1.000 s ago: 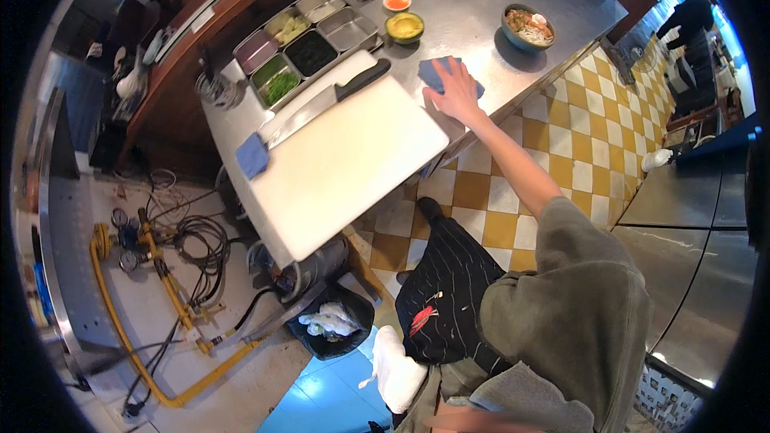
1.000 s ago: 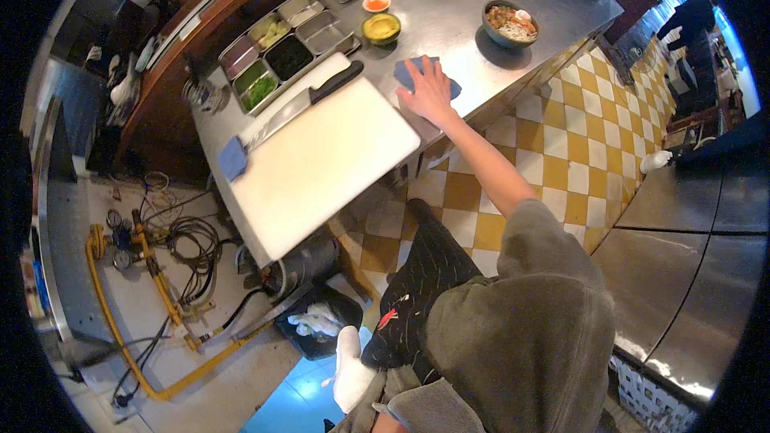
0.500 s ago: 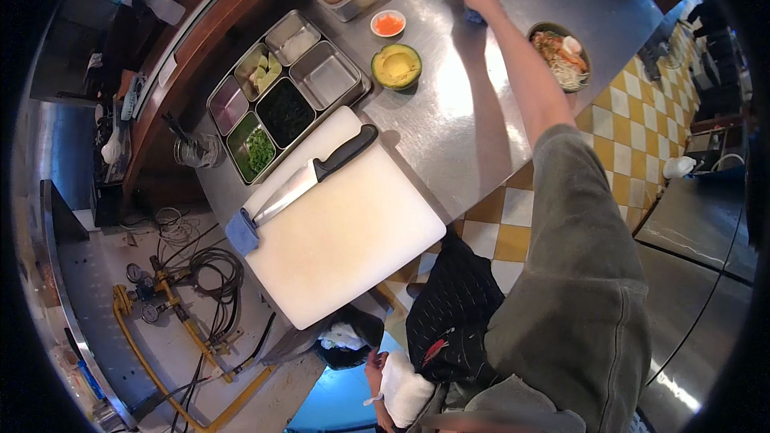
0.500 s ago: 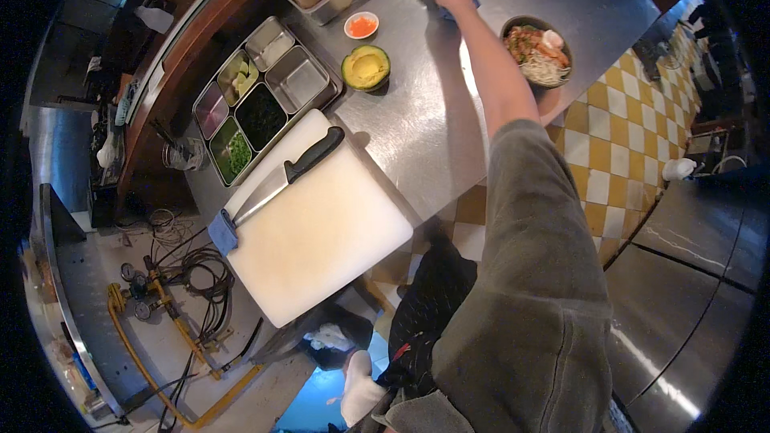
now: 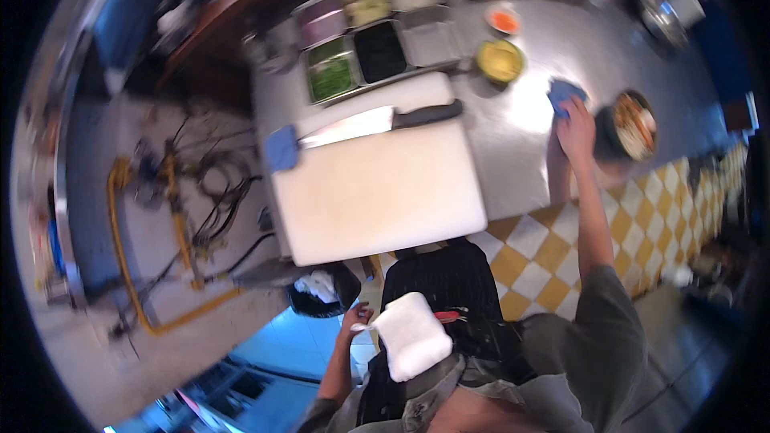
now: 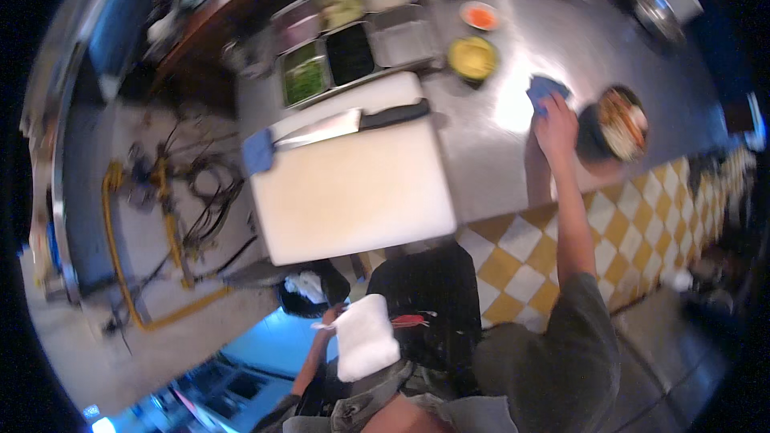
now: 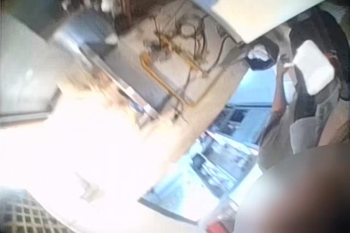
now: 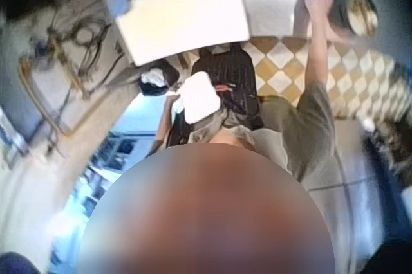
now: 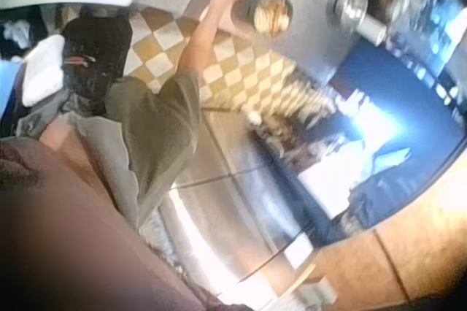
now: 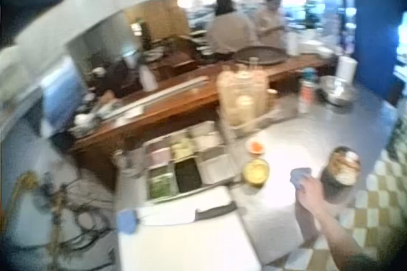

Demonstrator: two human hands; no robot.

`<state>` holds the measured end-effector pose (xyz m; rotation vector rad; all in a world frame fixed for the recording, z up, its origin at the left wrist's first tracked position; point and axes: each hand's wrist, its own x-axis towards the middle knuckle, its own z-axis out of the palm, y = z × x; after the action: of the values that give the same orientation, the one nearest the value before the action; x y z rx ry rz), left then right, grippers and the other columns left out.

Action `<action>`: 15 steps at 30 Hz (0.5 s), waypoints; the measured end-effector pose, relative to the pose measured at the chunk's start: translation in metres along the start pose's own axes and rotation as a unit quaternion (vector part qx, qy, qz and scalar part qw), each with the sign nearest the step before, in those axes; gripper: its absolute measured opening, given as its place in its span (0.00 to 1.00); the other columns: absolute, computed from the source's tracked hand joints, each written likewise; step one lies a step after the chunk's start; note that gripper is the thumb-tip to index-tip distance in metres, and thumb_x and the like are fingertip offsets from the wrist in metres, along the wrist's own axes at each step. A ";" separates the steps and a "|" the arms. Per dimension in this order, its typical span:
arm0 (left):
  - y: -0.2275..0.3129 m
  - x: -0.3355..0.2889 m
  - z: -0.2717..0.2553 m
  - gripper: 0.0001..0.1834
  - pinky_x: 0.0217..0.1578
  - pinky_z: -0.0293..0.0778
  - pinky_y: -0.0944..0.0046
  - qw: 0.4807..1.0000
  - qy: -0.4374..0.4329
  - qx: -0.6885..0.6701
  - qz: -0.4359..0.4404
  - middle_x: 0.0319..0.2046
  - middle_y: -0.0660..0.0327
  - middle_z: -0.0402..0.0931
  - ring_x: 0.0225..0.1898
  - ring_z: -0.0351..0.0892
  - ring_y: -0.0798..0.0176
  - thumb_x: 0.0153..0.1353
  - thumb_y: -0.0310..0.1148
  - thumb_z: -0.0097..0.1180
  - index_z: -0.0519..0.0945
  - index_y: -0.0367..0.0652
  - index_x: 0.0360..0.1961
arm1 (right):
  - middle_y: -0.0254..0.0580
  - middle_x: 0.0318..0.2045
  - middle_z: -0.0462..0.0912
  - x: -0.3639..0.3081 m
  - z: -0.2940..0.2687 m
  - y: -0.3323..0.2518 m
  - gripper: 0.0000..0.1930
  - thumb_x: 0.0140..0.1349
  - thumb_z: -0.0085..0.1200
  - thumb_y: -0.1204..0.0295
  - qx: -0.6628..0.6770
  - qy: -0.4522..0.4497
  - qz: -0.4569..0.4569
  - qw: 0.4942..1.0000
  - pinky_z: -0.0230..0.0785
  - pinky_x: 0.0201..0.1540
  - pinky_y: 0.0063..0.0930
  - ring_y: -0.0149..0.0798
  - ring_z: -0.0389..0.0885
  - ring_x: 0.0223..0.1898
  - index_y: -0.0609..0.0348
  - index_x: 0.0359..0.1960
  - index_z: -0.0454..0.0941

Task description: The person assembles a bowl by adding shredded vegetables, cooked meat, and kimchi, then cracks an egg into the center. They sprinkle chopped green onions and seasonings, and drizzle sauce over the top.

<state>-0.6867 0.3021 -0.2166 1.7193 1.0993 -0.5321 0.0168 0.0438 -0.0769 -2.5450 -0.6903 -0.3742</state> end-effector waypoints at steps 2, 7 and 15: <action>0.080 -0.002 -0.022 0.23 0.41 0.76 0.59 0.996 0.035 0.080 -0.014 0.40 0.50 0.81 0.41 0.82 0.54 0.57 0.43 0.57 0.75 0.41 0.51 | 0.52 0.43 0.75 -0.041 -0.012 -0.038 0.13 0.48 0.50 0.77 -0.017 -0.054 -0.049 0.997 0.69 0.44 0.44 0.56 0.74 0.42 0.58 0.38 0.75; 0.090 -0.020 -0.063 0.14 0.43 0.75 0.55 0.987 0.120 0.102 0.008 0.39 0.50 0.80 0.42 0.80 0.50 0.56 0.37 0.52 0.79 0.46 0.42 | 0.51 0.33 0.78 -0.142 -0.101 -0.059 0.08 0.44 0.55 0.72 0.053 -0.247 0.176 0.951 0.69 0.44 0.38 0.49 0.77 0.39 0.62 0.26 0.79; 0.121 -0.025 -0.184 0.14 0.43 0.71 0.50 0.959 0.117 0.147 0.211 0.37 0.51 0.77 0.44 0.75 0.46 0.62 0.39 0.41 0.76 0.42 0.36 | 0.55 0.44 0.76 -0.093 -0.021 -0.112 0.17 0.50 0.52 0.78 -0.041 -0.093 -0.022 0.995 0.63 0.53 0.42 0.55 0.73 0.48 0.64 0.44 0.74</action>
<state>-0.6200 0.4446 -0.0601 2.2508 0.8014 -0.2318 -0.1230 0.0807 -0.0526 -2.6701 -0.8167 -0.1862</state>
